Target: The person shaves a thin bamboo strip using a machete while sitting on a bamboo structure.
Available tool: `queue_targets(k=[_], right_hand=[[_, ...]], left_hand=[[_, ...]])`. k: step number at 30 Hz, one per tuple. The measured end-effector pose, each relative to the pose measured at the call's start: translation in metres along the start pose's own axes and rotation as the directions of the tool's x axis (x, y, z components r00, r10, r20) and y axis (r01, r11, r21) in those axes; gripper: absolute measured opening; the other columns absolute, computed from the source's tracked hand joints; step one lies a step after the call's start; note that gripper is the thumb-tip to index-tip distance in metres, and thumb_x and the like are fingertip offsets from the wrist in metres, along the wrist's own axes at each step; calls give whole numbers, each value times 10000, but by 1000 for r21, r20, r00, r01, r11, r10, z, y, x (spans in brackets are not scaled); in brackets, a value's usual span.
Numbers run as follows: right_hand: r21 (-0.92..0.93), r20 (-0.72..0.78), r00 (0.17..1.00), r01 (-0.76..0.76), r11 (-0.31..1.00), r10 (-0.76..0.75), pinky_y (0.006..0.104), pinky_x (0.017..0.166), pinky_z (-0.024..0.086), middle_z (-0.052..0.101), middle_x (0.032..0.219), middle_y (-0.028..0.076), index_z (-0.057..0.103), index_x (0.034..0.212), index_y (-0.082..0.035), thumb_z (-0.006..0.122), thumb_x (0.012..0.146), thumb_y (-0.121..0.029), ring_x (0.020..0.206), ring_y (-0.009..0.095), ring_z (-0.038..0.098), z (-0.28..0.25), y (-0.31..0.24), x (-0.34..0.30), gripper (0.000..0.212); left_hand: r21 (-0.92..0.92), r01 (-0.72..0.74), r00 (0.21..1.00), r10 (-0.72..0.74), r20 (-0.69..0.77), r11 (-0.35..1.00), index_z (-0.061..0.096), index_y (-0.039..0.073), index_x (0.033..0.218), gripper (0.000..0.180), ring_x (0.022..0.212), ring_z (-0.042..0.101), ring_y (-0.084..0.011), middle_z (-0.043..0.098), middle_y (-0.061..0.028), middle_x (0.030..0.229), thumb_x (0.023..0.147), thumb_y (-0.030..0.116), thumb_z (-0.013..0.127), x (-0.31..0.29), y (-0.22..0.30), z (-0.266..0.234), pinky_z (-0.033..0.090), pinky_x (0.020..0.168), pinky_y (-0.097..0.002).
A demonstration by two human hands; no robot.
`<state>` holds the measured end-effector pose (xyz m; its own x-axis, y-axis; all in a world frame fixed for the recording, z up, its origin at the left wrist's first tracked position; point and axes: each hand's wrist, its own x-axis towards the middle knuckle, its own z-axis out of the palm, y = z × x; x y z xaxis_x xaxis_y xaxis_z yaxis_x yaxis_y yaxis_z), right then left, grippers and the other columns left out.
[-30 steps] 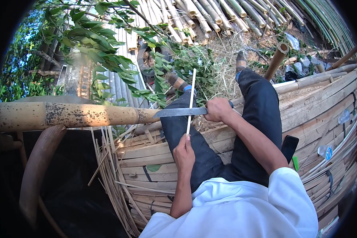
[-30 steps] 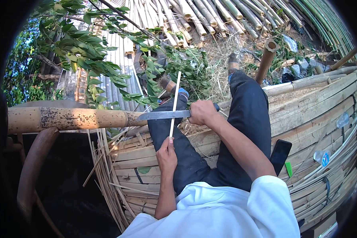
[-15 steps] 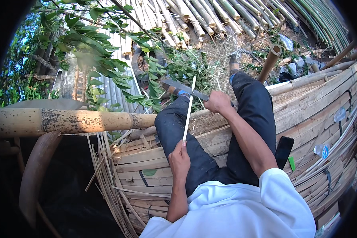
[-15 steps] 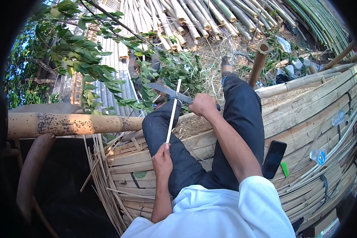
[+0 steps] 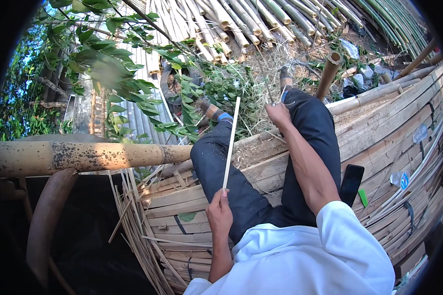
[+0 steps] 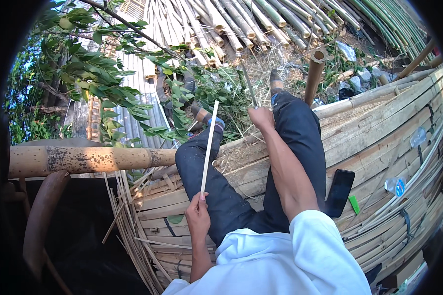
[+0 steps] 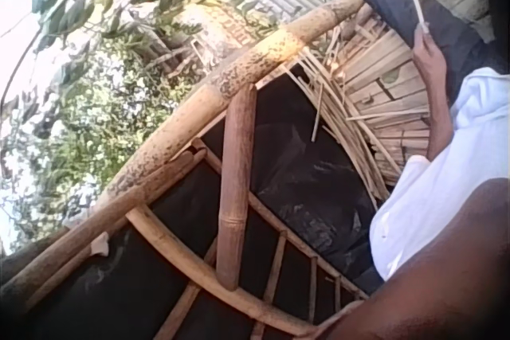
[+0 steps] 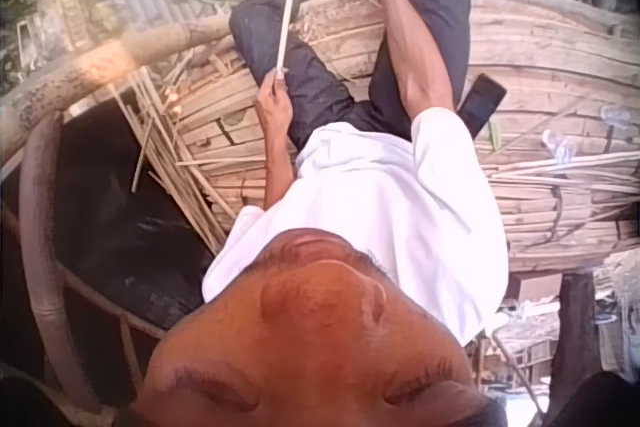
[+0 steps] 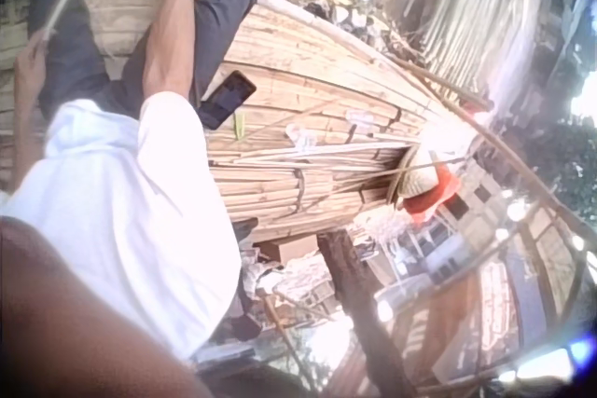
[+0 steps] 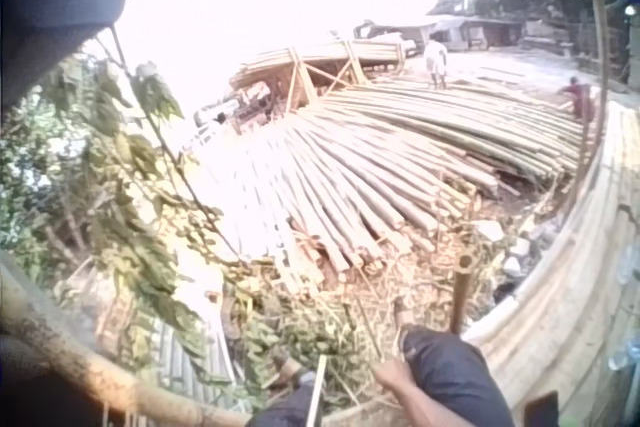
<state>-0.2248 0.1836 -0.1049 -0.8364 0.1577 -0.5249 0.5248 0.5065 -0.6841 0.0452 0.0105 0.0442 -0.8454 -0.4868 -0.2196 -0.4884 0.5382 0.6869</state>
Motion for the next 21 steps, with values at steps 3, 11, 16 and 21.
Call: queue_targets(k=[3, 11, 16, 21], right_hand=[[173, 28, 998, 51, 984, -57, 368, 597, 477, 645, 691, 155, 631, 865, 61, 608, 782, -367, 644, 255, 637, 6, -7, -6, 437], [654, 378, 890, -61, 754, -255, 227, 403, 224, 357, 500, -78, 623, 814, -42, 664, 846, -397, 405, 39, 310, 2, -29, -65, 359], [739, 400, 835, -49, 671, -379, 222, 405, 251, 388, 522, -81, 601, 749, -66, 706, 840, -263, 417, 31, 323, -3, -34, -78, 241], [851, 417, 798, -174, 496, -436, 209, 397, 250, 340, 526, -87, 506, 684, -117, 709, 838, -209, 409, 32, 291, 0, -37, -78, 271]], left_hand=[[-14, 101, 991, -100, 93, 995, 660, 28, 1037, 287, 563, 497, -116, 515, -53, 609, 964, 258, 506, 6, -15, -6, 412, 546, -287], [-257, 114, 981, -69, 180, 960, 632, 4, 964, 275, 518, 401, -47, 447, 26, 578, 983, 234, 483, 29, -13, 1, 317, 469, -241], [-206, 105, 962, -47, 269, 973, 621, 10, 946, 277, 534, 390, -36, 450, 34, 578, 986, 250, 487, 37, -5, 7, 297, 478, -226], [-194, 130, 947, -64, 314, 972, 612, 18, 934, 265, 545, 373, -26, 448, 45, 593, 982, 253, 502, 44, -2, 1, 273, 486, -207]])
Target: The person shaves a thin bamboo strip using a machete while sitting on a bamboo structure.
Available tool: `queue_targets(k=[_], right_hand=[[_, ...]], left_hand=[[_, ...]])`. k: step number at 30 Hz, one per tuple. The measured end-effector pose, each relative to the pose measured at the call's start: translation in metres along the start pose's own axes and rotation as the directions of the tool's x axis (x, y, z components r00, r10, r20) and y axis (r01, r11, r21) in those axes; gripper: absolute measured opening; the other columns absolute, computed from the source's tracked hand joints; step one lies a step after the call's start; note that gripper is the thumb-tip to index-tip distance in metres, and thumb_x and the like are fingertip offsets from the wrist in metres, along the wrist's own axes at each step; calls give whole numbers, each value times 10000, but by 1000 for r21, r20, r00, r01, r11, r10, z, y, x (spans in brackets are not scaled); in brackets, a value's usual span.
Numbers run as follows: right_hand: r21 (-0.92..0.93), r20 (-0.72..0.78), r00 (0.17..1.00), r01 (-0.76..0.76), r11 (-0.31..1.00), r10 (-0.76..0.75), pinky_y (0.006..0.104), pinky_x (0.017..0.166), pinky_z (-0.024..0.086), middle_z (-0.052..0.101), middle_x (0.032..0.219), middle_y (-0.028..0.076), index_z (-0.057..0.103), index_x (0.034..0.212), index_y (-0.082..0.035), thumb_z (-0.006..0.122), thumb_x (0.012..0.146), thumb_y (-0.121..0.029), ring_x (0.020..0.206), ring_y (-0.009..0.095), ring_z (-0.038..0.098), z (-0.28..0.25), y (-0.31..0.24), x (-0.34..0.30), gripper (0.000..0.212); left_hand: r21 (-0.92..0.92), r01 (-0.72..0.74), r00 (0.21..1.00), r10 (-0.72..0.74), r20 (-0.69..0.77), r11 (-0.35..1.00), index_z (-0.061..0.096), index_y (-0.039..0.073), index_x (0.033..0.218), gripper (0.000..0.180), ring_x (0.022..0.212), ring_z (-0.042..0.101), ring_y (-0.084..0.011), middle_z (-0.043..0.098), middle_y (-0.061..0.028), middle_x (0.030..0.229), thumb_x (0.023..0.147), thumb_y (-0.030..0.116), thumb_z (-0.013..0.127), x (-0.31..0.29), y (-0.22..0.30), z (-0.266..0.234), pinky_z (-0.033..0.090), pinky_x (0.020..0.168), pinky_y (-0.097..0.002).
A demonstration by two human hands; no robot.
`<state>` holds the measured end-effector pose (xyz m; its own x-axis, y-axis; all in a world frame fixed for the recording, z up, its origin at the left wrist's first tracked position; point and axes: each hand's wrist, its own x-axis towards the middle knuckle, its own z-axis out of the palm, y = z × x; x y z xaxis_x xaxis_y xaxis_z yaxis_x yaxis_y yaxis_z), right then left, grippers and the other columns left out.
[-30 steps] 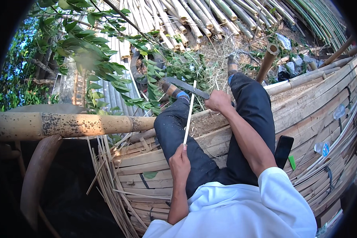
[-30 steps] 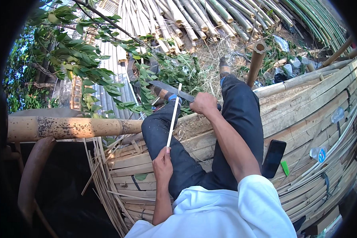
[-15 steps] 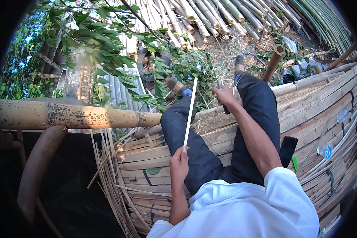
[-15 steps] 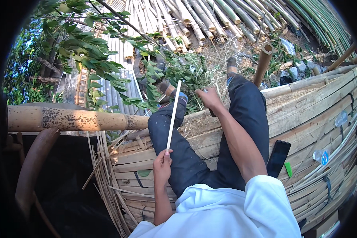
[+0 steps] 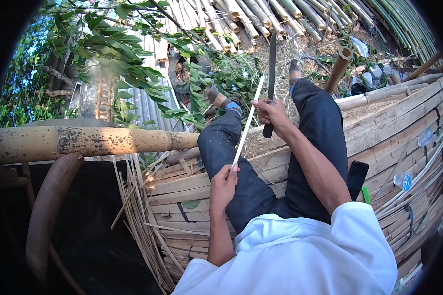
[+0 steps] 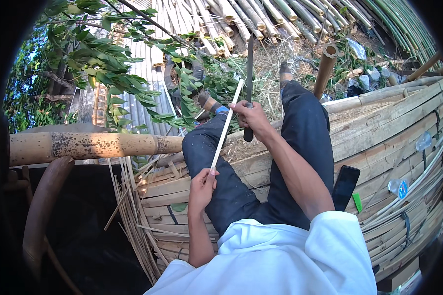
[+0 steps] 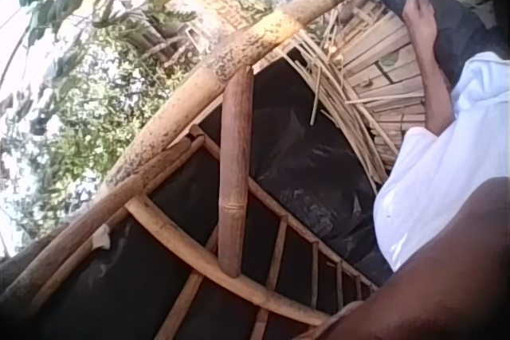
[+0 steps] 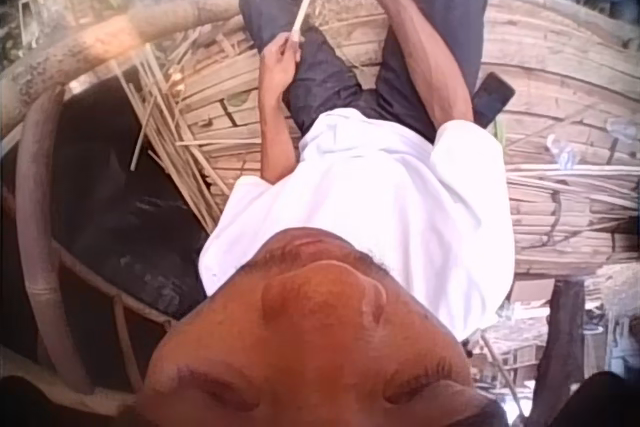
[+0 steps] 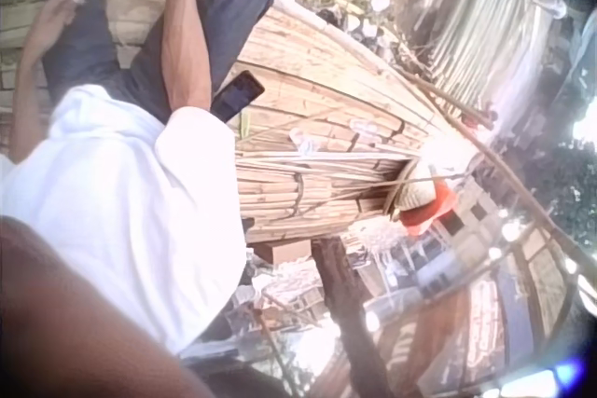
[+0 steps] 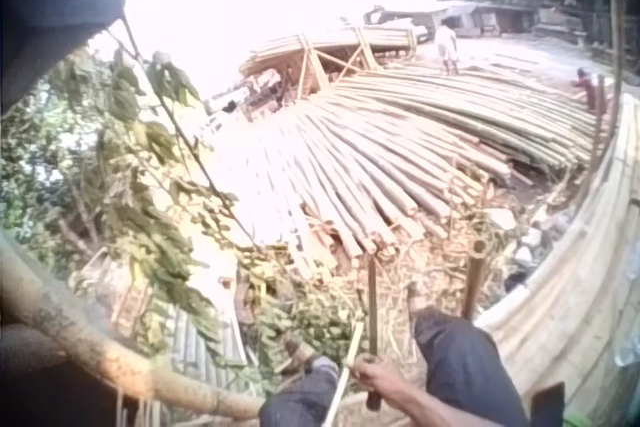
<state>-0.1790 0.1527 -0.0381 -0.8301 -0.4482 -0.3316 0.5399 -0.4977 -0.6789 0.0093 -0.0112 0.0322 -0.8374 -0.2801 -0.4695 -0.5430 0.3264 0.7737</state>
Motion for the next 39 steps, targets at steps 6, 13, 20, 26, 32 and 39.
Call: queue_targets(k=[6, 13, 20, 26, 32, 39], right_hand=[[42, -312, 937, 181, 983, -160, 203, 411, 265, 333, 546, -87, 486, 707, -110, 692, 839, -181, 442, 23, 298, -15, -16, 9, 255], [118, -372, 915, 216, 969, -159, 216, 386, 286, 357, 531, -78, 478, 698, -135, 698, 821, -159, 406, 37, 310, -19, -13, 16, 254], [204, -336, 938, 164, 965, -89, 243, 425, 319, 354, 520, -73, 462, 748, -140, 681, 851, -208, 408, 59, 327, -19, -11, 10, 252], [86, -201, 978, 81, 993, -62, 233, 444, 295, 325, 517, -80, 435, 688, -145, 661, 877, -226, 416, 52, 317, -8, -11, 3, 305], [-398, -65, 998, -40, 917, 15, 230, 404, 265, 445, 547, -44, 636, 787, -27, 700, 845, -324, 431, 37, 362, 19, -2, -7, 310], [-931, 346, 937, 349, 108, -40, 430, 593, 485, 573, 558, 181, 695, 808, -37, 521, 790, -693, 611, 344, 624, 38, 13, -34, 679]], left_hand=[[148, -49, 998, 56, -42, 988, 631, 9, 896, 244, 562, 445, -41, 501, 21, 599, 936, 245, 584, -4, 6, -36, 343, 499, -228], [306, 4, 996, 23, -85, 952, 644, -13, 899, 246, 561, 398, -53, 499, 21, 600, 902, 233, 632, -28, 25, -86, 319, 497, -239], [291, -22, 986, 69, -152, 956, 625, -27, 885, 212, 568, 413, -54, 515, 6, 617, 907, 185, 621, -44, 30, -116, 348, 513, -227], [175, -30, 985, -1, 175, 984, 526, 14, 924, 155, 602, 367, -42, 421, 41, 658, 983, 151, 487, -31, 10, -86, 308, 528, -208], [63, -4, 996, -2, 85, 998, 490, 70, 839, 289, 538, 308, -31, 377, 57, 628, 1020, 274, 397, -3, -8, -36, 254, 474, -203], [-184, 12, 997, -27, -77, 983, 494, 68, 820, 292, 575, 334, -34, 367, 47, 631, 1018, 258, 394, 22, -3, -16, 288, 507, -213]])
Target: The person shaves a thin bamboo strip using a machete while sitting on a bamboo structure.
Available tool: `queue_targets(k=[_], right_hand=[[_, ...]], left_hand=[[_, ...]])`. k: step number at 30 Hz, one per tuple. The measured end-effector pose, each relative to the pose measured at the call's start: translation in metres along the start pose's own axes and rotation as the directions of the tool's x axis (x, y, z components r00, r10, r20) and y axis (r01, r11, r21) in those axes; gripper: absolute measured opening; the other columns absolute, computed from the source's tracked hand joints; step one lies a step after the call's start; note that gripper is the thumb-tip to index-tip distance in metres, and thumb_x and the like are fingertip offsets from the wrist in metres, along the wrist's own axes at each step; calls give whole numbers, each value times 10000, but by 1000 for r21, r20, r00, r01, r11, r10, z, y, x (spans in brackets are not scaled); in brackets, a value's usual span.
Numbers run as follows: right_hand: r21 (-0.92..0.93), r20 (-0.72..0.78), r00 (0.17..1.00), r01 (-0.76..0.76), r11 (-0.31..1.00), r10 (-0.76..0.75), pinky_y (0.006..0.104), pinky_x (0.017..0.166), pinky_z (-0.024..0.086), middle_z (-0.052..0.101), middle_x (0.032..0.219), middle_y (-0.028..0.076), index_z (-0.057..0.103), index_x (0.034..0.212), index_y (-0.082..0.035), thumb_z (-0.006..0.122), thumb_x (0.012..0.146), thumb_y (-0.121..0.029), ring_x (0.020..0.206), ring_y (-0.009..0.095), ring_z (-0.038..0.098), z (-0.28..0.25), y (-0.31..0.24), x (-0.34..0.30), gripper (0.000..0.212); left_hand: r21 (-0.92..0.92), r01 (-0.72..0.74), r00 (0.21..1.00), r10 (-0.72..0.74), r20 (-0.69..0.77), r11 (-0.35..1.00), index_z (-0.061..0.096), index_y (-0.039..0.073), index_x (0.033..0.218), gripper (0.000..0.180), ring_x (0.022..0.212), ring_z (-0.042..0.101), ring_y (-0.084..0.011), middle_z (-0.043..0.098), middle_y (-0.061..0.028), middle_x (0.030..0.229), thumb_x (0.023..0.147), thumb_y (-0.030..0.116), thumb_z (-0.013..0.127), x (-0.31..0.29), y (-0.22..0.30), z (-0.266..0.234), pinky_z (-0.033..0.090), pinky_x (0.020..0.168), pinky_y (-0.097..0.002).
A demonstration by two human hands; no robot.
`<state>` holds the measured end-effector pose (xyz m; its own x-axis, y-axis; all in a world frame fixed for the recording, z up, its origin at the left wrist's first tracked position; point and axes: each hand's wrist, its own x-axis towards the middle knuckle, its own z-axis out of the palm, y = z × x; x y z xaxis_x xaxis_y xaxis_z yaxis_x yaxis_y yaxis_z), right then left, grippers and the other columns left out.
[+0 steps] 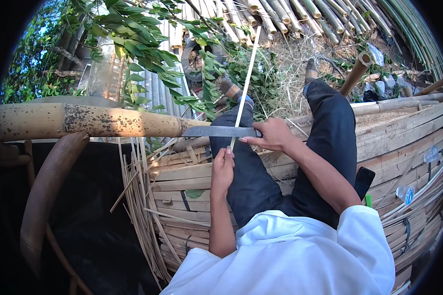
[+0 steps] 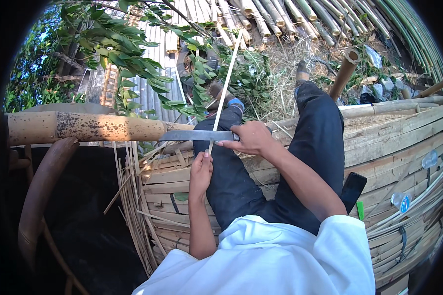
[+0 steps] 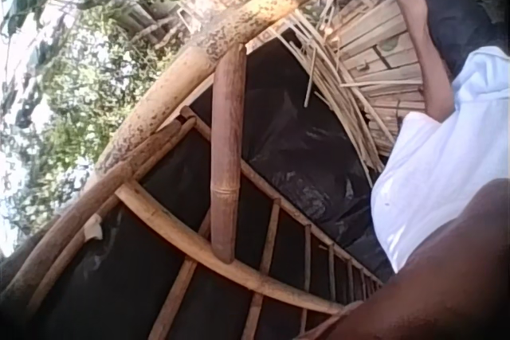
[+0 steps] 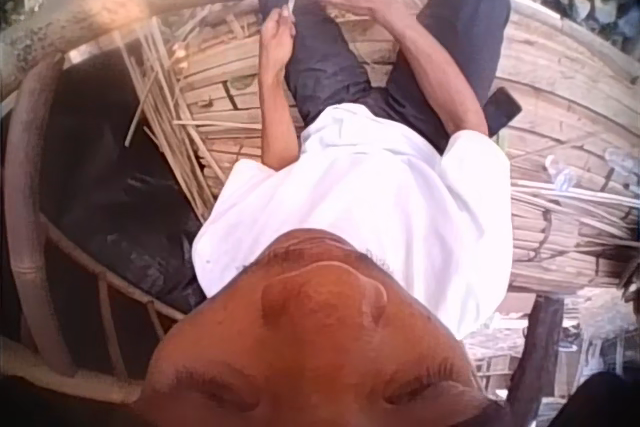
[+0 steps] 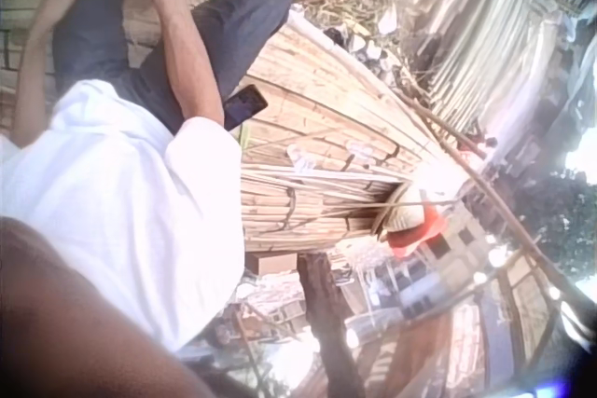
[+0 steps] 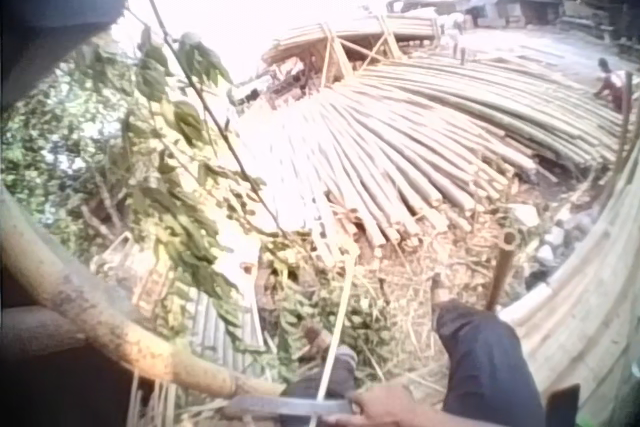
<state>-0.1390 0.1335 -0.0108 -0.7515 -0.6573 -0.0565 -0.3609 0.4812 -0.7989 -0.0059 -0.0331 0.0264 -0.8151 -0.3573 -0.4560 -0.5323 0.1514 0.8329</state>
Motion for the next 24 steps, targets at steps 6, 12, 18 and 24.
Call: queue_targets(k=[6, 12, 18, 24], right_hand=[[-223, -29, 981, 182, 958, -193, 451, 553, 491, 573, 522, 161, 694, 790, -43, 517, 782, -695, 562, 354, 622, 16, -8, -4, 676], [-174, -51, 991, -132, 976, 125, 457, 612, 517, 606, 579, 187, 702, 725, -42, 425, 797, -750, 624, 362, 643, -29, 18, 15, 763], [-230, 70, 997, -21, 973, 38, 464, 621, 519, 602, 579, 192, 722, 747, -51, 396, 806, -759, 629, 370, 640, -26, 6, 5, 782], [-132, 119, 993, 6, 991, 9, 463, 659, 513, 603, 599, 195, 714, 766, -36, 403, 812, -745, 665, 377, 640, -31, 11, 10, 776]], left_hand=[[-104, -77, 997, 75, -22, 992, 488, 102, 802, 304, 480, 260, -3, 318, 84, 599, 1010, 313, 425, -4, 6, 9, 200, 420, -191], [-31, -41, 999, 41, 7, 999, 465, 95, 762, 336, 503, 285, -14, 331, 76, 601, 1013, 312, 415, -29, -5, 0, 234, 440, -200], [72, -82, 996, 84, -24, 994, 435, 79, 730, 365, 522, 304, -25, 342, 70, 602, 1016, 304, 410, -37, -3, 5, 265, 461, -214], [-261, 51, 993, -21, 115, 964, 441, 92, 774, 320, 481, 279, -15, 312, 73, 611, 1015, 302, 414, -48, -5, 2, 237, 418, -195]])
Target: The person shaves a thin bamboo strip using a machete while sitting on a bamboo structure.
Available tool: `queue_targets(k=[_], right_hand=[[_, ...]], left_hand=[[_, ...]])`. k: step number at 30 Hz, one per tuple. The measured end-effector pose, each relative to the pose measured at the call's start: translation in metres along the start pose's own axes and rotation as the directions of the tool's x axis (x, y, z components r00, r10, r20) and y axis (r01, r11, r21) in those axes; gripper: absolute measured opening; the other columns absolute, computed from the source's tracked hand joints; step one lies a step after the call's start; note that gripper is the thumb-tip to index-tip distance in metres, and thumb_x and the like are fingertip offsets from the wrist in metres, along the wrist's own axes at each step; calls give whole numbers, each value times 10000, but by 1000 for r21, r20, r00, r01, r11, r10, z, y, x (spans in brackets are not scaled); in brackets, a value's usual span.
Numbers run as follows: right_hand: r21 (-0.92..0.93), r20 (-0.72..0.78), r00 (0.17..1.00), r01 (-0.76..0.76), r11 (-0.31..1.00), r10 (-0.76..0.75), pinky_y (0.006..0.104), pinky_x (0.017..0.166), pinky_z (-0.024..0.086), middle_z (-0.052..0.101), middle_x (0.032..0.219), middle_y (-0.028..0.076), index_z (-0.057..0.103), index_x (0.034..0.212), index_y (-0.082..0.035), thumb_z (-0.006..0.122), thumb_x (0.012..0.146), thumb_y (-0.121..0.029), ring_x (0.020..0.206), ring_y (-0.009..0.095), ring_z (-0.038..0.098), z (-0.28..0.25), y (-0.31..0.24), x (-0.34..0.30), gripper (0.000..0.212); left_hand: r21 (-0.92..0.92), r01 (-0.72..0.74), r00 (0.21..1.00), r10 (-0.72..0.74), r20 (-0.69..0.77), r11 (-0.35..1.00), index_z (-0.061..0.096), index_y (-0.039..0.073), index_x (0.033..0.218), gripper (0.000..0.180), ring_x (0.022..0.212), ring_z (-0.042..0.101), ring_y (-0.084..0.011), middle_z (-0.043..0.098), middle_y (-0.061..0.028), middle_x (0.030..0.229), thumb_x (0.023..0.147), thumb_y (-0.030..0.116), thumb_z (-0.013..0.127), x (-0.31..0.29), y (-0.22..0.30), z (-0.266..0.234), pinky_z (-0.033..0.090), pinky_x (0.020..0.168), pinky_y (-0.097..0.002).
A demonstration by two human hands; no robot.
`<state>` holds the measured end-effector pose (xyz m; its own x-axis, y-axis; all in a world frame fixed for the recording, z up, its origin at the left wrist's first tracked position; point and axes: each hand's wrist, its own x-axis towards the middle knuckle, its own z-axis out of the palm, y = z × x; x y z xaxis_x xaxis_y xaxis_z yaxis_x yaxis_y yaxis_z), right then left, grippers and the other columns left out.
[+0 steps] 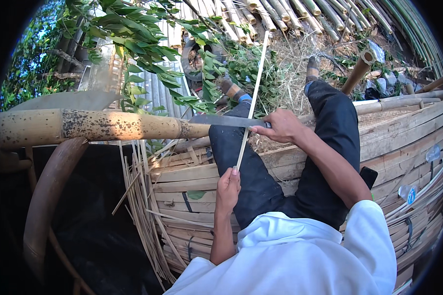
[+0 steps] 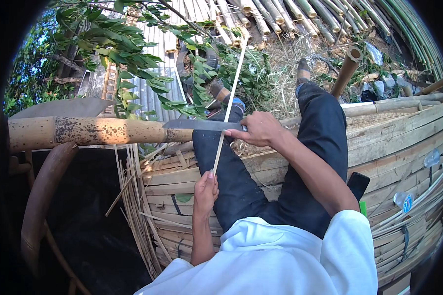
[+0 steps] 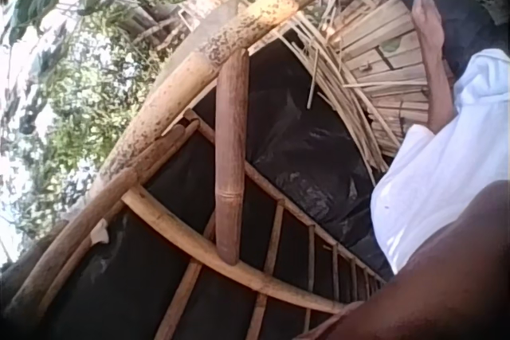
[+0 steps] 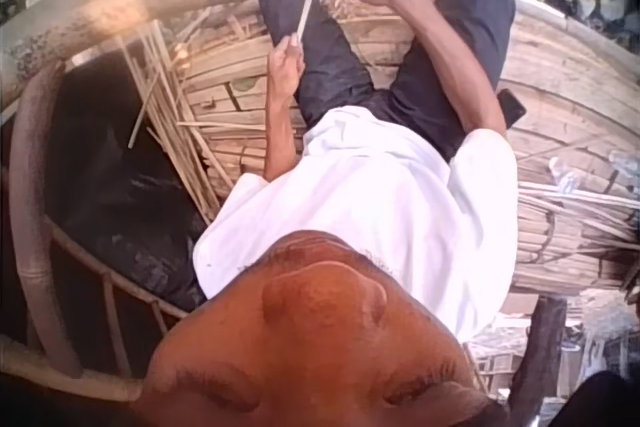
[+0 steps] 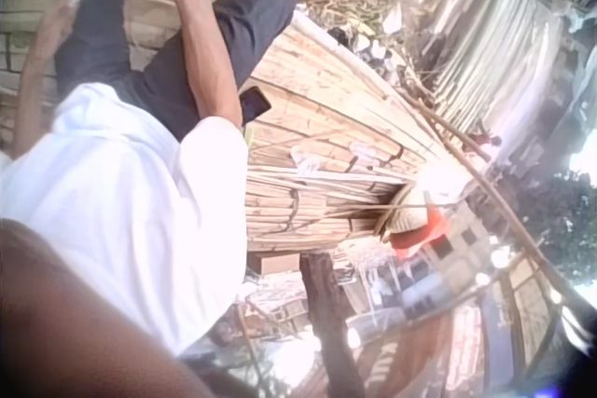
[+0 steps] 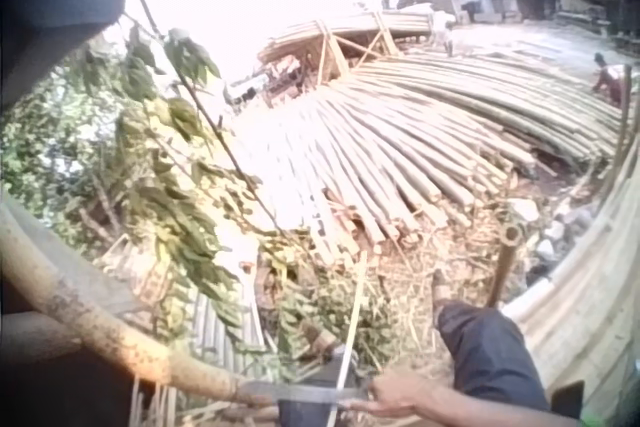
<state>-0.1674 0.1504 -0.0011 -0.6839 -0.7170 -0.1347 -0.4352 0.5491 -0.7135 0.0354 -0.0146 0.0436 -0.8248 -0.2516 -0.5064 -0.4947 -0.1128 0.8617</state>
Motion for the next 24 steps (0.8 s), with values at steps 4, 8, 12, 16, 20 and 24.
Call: queue_targets(k=[4, 8, 12, 16, 20, 24], right_hand=[[-4, -43, 990, -134, 991, 134, 469, 625, 510, 595, 585, 212, 680, 675, -1, 384, 812, -756, 631, 383, 631, 6, 24, 5, 822], [15, 0, 976, -216, 976, 216, 475, 663, 513, 610, 622, 227, 692, 688, -2, 383, 807, -763, 644, 383, 636, 0, 25, 12, 829], [-105, 33, 999, 45, 993, -41, 476, 634, 496, 591, 589, 216, 692, 703, -12, 408, 809, -748, 616, 384, 618, 13, 0, 0, 796], [86, -43, 943, -327, 941, 331, 466, 594, 476, 548, 532, 195, 648, 638, 1, 409, 815, -750, 575, 352, 601, 4, 43, 23, 808], [-91, 31, 994, -99, 991, 102, 469, 705, 510, 637, 679, 229, 703, 749, 4, 385, 795, -776, 731, 374, 655, 12, 15, 8, 844], [503, -100, 741, -538, 677, 664, 408, 546, 458, 592, 652, 172, 627, 651, 25, 326, 813, -791, 548, 274, 576, 5, 82, 37, 885]], left_hand=[[56, 11, 997, -6, -80, 998, 460, 99, 806, 303, 426, 219, -4, 283, 78, 559, 1007, 324, 429, -7, 4, 2, 178, 371, -188], [16, 47, 996, -45, -71, 999, 459, 98, 806, 302, 421, 221, -5, 281, 78, 559, 1006, 322, 432, -13, -12, -7, 174, 372, -186], [-13, 35, 998, -36, -58, 999, 457, 97, 805, 307, 412, 219, -6, 286, 76, 552, 1005, 328, 432, -18, -14, -8, 172, 368, -189], [-27, 126, 991, -128, -49, 992, 461, 95, 791, 319, 419, 237, -6, 289, 79, 555, 1009, 325, 422, -21, -13, -10, 197, 373, -189], [-53, 112, 993, -114, -41, 992, 451, 105, 799, 307, 400, 213, -7, 277, 73, 539, 1010, 325, 415, -22, -19, -8, 159, 357, -191], [17, 149, 987, -148, -69, 989, 446, 105, 763, 312, 428, 250, -8, 311, 74, 567, 1012, 290, 418, -29, -20, -14, 200, 372, -186]])
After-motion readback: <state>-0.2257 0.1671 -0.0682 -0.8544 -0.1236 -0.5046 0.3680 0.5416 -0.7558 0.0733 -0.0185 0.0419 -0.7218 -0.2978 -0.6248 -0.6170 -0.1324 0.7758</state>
